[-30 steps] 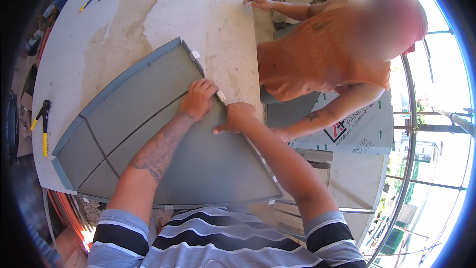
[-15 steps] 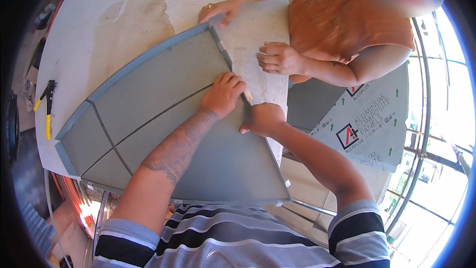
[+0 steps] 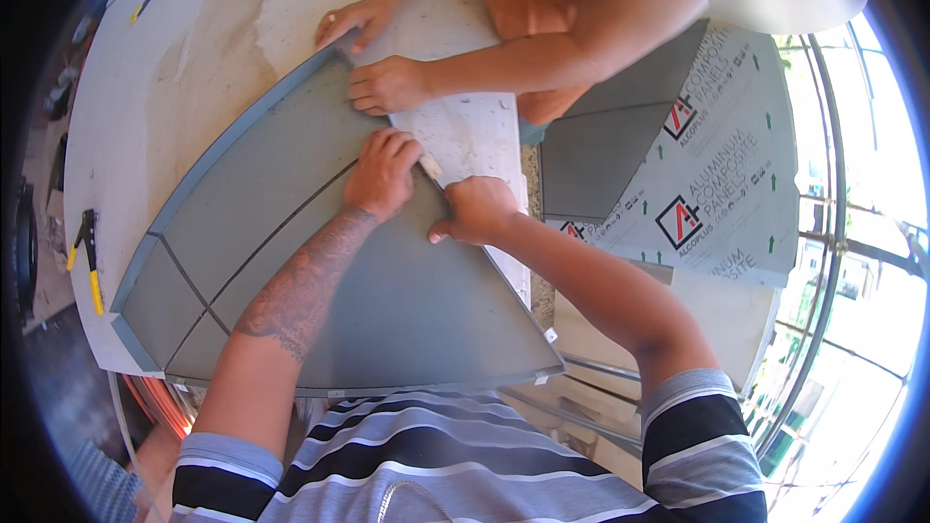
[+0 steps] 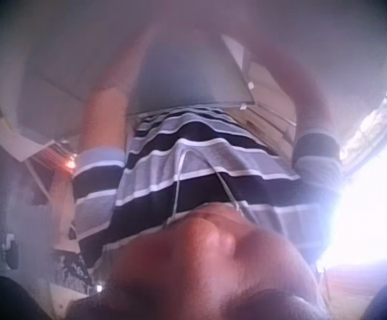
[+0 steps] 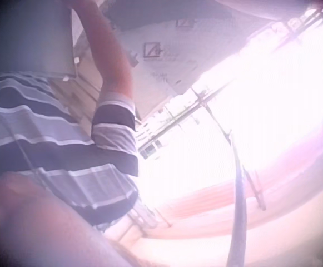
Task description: The person aligns and secures a large gray panel on a workbench with a coworker, then uses a brush to clean the panel surface. The panel is then moved aside and a new panel is brought in for further work.
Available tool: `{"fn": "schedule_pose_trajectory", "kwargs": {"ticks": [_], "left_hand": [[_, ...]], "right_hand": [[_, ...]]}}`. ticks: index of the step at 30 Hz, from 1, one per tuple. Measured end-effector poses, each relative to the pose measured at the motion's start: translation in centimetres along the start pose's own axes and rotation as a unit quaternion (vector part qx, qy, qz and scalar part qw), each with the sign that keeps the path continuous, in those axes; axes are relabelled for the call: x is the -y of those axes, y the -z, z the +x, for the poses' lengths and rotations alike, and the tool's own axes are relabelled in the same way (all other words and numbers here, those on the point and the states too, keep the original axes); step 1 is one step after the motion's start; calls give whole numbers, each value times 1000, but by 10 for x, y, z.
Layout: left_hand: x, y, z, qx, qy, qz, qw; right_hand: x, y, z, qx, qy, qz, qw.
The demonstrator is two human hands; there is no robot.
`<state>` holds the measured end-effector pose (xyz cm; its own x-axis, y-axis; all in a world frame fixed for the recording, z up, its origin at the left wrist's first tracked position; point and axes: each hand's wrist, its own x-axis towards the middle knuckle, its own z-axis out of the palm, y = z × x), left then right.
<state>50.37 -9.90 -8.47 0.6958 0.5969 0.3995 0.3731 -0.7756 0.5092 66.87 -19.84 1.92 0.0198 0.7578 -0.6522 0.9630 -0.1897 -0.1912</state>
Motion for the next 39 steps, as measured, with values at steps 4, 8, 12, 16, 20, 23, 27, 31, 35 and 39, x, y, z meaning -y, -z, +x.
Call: {"fn": "schedule_pose_trajectory", "kwargs": {"ticks": [4, 8, 12, 16, 20, 23, 27, 31, 35, 39], "left_hand": [[-5, 0, 2, 21, 2, 14, 1000], [1, -1, -3, 22, 13, 35, 999], [-7, -10, -2, 27, 0, 21, 999], [-15, -22, -13, 9, -22, -5, 1000], [-9, 3, -17, -28, -45, 2, 999], [-21, 23, -33, -74, 49, 114, 989], [-91, 73, -55, -89, 254, -13, 963], [-151, 119, -135, -137, 252, -100, 953], [-218, 169, -224, -117, 284, -148, 940], [-284, 195, -308, -88, 349, -260, 896]], "right_hand": [[-17, -25, -21, -124, 35, 29, 991], [-43, -33, -93, -106, -95, 127, 982], [-74, -95, -169, -76, -93, 62, 991], [-48, -152, -183, -152, -100, 60, 982], [-24, -150, -208, -221, -115, 85, 965], [15, -160, -237, -384, -37, 171, 907], [26, -191, -279, -364, 25, 292, 884], [40, -231, -303, -310, 101, 292, 899], [46, -254, -302, -256, 193, 281, 905], [62, -251, -303, -259, 285, 240, 891]]}}
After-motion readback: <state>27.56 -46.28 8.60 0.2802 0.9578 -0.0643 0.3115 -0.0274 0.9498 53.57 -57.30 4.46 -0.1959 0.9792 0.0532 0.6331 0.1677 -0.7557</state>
